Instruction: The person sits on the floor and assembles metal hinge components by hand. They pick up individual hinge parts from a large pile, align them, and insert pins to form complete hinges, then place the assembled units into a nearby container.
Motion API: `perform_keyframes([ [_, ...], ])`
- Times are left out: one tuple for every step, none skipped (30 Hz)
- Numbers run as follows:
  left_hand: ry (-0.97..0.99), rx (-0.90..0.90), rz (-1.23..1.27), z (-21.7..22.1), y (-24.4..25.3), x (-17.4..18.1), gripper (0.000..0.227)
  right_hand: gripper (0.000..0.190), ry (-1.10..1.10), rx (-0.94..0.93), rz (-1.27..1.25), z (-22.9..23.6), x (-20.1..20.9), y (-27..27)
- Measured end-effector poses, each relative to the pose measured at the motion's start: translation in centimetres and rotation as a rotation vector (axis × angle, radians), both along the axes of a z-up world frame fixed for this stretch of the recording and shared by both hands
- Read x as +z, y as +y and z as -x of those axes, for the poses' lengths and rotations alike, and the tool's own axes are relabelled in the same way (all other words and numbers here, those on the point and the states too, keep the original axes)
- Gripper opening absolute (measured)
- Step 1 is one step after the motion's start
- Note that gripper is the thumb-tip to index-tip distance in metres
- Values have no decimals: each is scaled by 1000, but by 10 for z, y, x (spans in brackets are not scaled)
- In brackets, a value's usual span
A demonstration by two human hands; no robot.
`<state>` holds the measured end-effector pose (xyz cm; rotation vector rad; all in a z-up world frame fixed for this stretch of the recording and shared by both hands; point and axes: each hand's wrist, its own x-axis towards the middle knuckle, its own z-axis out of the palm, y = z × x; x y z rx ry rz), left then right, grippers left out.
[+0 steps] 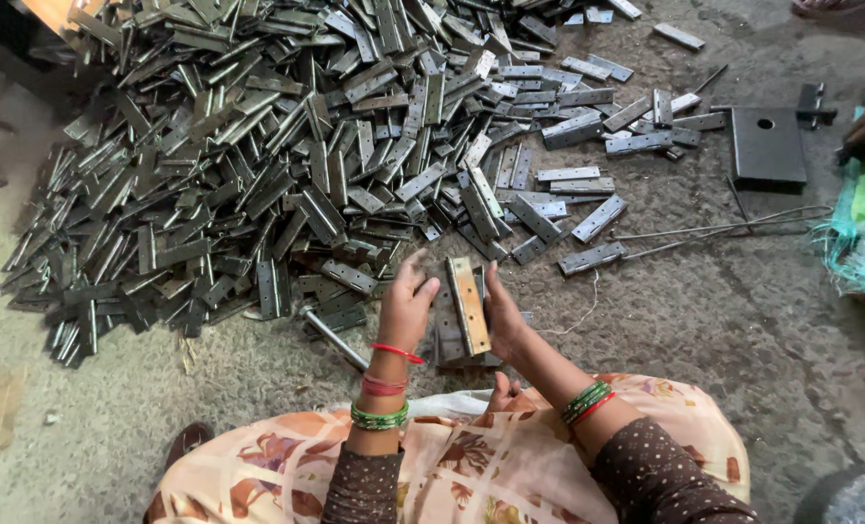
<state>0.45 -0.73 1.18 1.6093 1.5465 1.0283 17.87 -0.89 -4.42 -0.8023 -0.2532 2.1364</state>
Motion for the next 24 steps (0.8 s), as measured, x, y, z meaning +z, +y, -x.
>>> perform_keyframes([
  [35,20,-87,-1,7,4,55,98,10,26,-2,-1,2,6],
  [70,42,-163,0,8,4,58,104,20,54,9,-2,-1,3],
  [106,62,-238,4,11,2,61,95,23,32,38,-1,-5,2],
  [52,85,-232,11,11,-3,60,86,19,13,75,-1,-11,-2],
  [-2,109,-227,20,14,-9,60,78,15,-6,111,-1,-18,-2],
  [-1,128,-235,32,16,-15,58,63,58,-20,158,0,-26,-2],
  [1,147,-242,43,18,-23,57,49,100,-35,206,-1,-35,-2],
  [-5,170,-240,55,22,-30,54,37,144,-49,248,-1,-44,1],
  [-11,194,-238,65,24,-39,50,31,108,-112,276,-5,-53,5],
  [70,212,-246,74,27,-48,46,25,71,-178,295,-9,-60,15],
  [150,229,-253,82,29,-57,41,22,40,-236,292,-15,-67,24],
  [230,238,-267,86,34,-65,37,20,9,-300,281,-23,-71,35],
  [321,240,-206,89,34,-76,35,19,1,-350,269,-29,-76,39],
  [410,237,-153,90,36,-86,33,19,-6,-405,248,-35,-79,42],
  [498,234,-100,90,40,-97,31,18,-13,-459,226,-41,-82,47],
  [542,163,-100,88,48,-109,33,18,9,-478,213,-47,-84,53],
  [586,91,-99,85,56,-123,34,18,30,-497,199,-52,-86,58],
  [629,16,-99,84,65,-136,36,18,52,-518,186,-55,-88,62],
  [660,-42,-149,83,76,-151,35,18,43,-524,192,-59,-89,66],
  [690,-103,-203,80,89,-165,35,18,36,-533,197,-61,-91,69],
  [719,-165,-257,79,100,-180,35,18,29,-542,202,-62,-92,70],
  [735,-198,-262,79,111,-194,34,18,31,-534,207,-63,-91,71],
  [751,-230,-267,81,121,-205,33,18,34,-525,211,-60,-91,69],
  [762,-274,-286,77,139,-213,33,18,36,-532,208,-62,-89,69],
])
